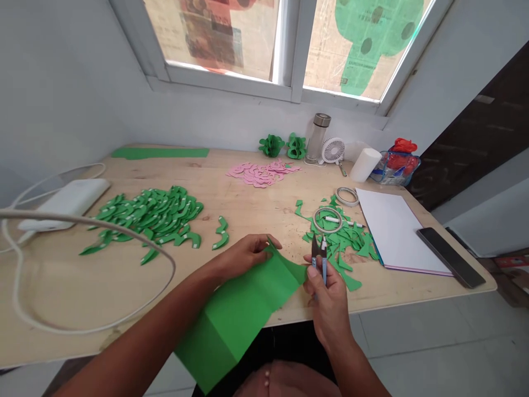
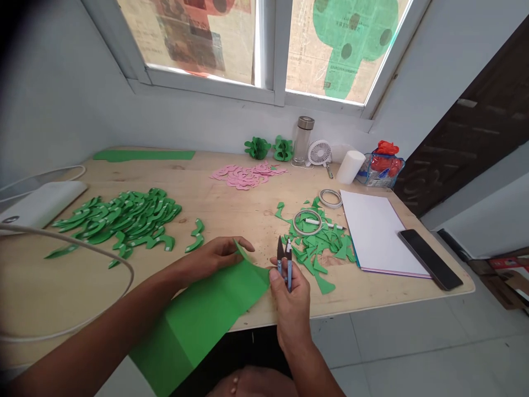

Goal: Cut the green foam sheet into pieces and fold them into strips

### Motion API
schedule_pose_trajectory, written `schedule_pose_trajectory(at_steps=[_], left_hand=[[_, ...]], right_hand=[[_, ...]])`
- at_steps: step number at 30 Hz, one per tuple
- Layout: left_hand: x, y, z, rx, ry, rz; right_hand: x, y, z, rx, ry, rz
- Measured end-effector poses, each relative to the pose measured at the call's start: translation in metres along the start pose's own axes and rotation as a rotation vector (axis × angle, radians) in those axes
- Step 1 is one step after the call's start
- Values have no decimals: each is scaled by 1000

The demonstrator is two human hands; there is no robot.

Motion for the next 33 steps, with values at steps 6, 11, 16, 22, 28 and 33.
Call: schedule_pose_trajectory(at_steps=[6,11,16,22,28,33], left_hand=[[4,-6,14,268,-235,-88],[-43,-24,19,806,-566,-263],[-97,-33,-8,1070,-799,-377],[-98,-40,-59,1158,-679,-441],[-86,-26,-65,1194,-664,-320],[-96,-9,-63,1207,-661,-385]], right_hand=[[-11,-12,-13,-68,79,-68],[-11,-12,-18,-141,102,-65],[-10,-13,-23,-170,139,-72],[-9,-12,-24,-127,137,-61],[-7,-14,-19,-132,106,-57],[-15,-7,-2,-117,69,-63]])
Point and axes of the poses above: each hand's wrist, its own x-axis towards the middle knuckle, its own z-axis out of the back of the hand, y = z × x, the point moved 8 cm from there along x, towards the middle knuckle, and after that the axes turned 4 degrees about z, right-handed, at the moved point
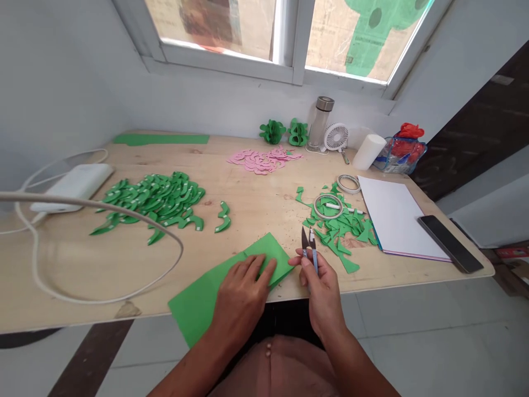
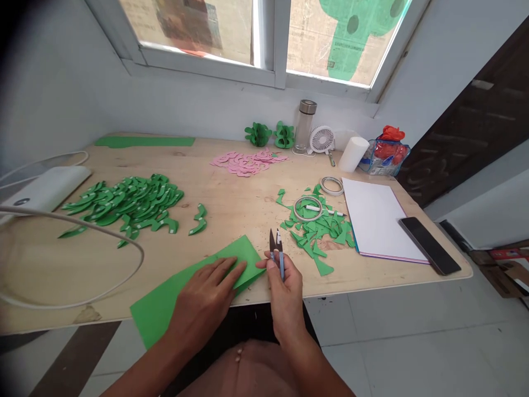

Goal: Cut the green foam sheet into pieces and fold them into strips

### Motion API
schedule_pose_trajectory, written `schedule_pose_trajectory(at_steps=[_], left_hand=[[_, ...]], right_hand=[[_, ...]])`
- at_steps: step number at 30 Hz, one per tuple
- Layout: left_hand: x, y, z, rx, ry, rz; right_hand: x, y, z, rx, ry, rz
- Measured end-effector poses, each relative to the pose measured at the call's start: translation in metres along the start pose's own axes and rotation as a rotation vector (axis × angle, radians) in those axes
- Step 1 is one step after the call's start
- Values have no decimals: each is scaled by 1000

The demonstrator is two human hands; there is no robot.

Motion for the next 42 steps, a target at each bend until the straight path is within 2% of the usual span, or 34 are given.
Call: schedule_pose_trajectory(at_steps=[5,8,13,18,27,36,42], left_hand=[[-14,6,14,74,-64,-119],[-14,3,14,106,2,-91],[-11,-8,2,138,132,-17],[-13,-8,-5,150,131,13],[-10,-17,5,71,49,-19],[-3,-12,-6,53,165,-3],[-4,-8,-13,-12,207,-47]], right_hand=[[-30,-7,19,-8,89,-103],[-49,-20,27,-55,133,-164],[-66,-37,29,-82,172,-245],[-68,-41,27,-79,198,-228],[-74,-40,26,-108,189,-247],[-75,-41,24,-88,190,-262],[-51,-13,20,-61,145,-94]])
Point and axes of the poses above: each hand's wrist, its own x-axis towards the middle knuckle, its own z-axis out of the back of the hand, y = z × x, the point moved 8 cm from there along x, towards the middle knuckle, and after that the axes turned 4 degrees about z, right-handed, at the moved point
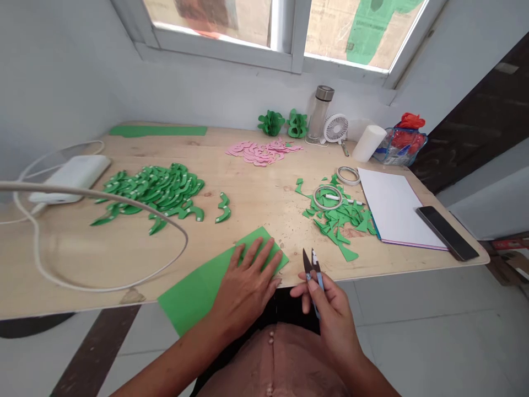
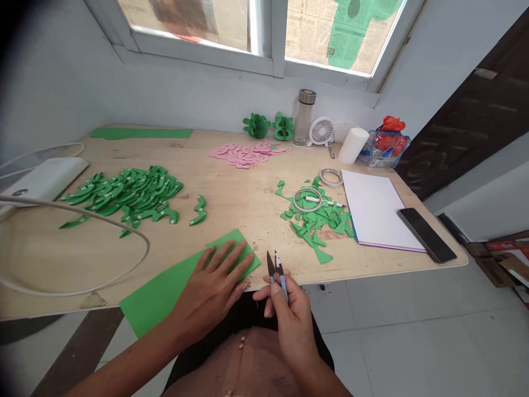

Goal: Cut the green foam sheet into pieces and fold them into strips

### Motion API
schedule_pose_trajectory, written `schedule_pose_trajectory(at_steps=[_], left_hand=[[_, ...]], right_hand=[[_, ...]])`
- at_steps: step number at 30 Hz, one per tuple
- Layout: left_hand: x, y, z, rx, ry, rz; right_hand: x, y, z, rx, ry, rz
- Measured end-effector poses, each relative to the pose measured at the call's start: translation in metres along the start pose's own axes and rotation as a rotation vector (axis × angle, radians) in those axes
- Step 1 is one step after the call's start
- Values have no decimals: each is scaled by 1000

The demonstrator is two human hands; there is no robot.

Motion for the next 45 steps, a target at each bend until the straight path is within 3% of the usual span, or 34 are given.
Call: schedule_pose_trajectory(at_steps=[5,8,14,21,26,33,39,45], left_hand=[[3,3,-5,-54,37,-46],[5,5,-7,-62,45,-42],[4,7,-12,-89,38,-72],[4,8,-12,-106,70,-104],[11,26,-10,-62,44,-52],[19,52,-16,-22,25,-18],[14,53,-22,-37,2,-11],[15,52,-20,-17,3,-35]], right_hand=[[29,21,-12,-48,17,110],[38,27,-18,-204,45,198],[37,34,-28,-693,90,448],[37,31,-43,-962,184,622],[34,35,-48,-991,171,694],[33,34,-44,-959,179,666],[49,41,-49,-944,179,588],[57,46,-71,-1026,278,728]])
Point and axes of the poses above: each hand's wrist, its own x-axis towards the middle knuckle, its own z-axis out of the back of the hand, y = z × x, the point moved 8 cm from there along x, towards the middle knuckle, and after that the axes turned 4 degrees about z, right-handed, at the moved point
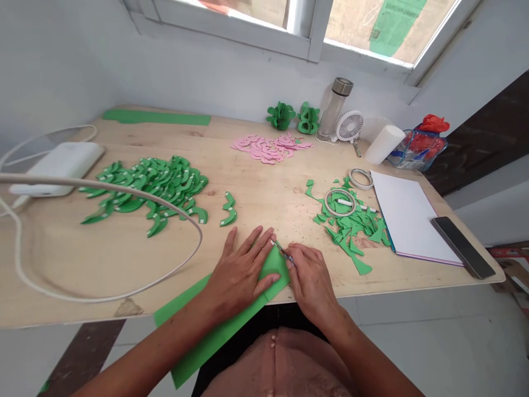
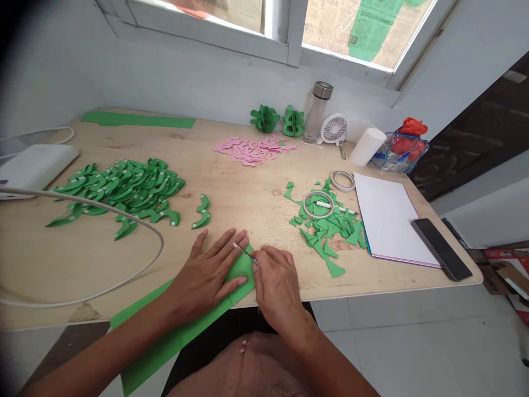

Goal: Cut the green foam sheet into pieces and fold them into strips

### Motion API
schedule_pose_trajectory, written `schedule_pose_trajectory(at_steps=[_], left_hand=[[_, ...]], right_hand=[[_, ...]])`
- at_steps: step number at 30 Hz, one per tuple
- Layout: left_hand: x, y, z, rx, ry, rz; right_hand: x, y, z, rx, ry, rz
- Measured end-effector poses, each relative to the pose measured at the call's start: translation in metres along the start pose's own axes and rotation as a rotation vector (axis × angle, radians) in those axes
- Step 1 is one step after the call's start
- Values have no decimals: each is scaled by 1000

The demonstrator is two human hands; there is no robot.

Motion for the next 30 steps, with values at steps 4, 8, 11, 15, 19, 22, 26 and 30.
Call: schedule_pose_trajectory(at_steps=[4,8,11,15,19,22,26,30], left_hand=[[0,1,0,-33,29,9],[1,1,1,-51,28,15],[1,1,1,-62,33,17],[1,0,-2,-41,52,-1],[4,-2,3,-51,36,24],[3,1,13,-66,6,61],[-15,15,25,-85,10,104],[-39,35,36,-173,-1,185]], right_hand=[[-19,4,3,-36,-9,60],[-44,4,10,-49,-31,33],[-58,5,15,-44,-74,7],[-63,0,15,-2,-100,-73],[-51,-5,19,18,-168,-123],[-38,0,13,6,-141,-42],[-33,0,6,-17,-146,-1],[-36,-3,3,-27,-147,-15]])
Point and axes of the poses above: each hand's wrist, its own x-axis towards the middle knuckle, its own z-axis out of the back of the hand, y = z × x, the point moved 8 cm from there along x, towards the middle knuckle, and after that the axes turned 4 degrees about z, right-handed, at the moved point
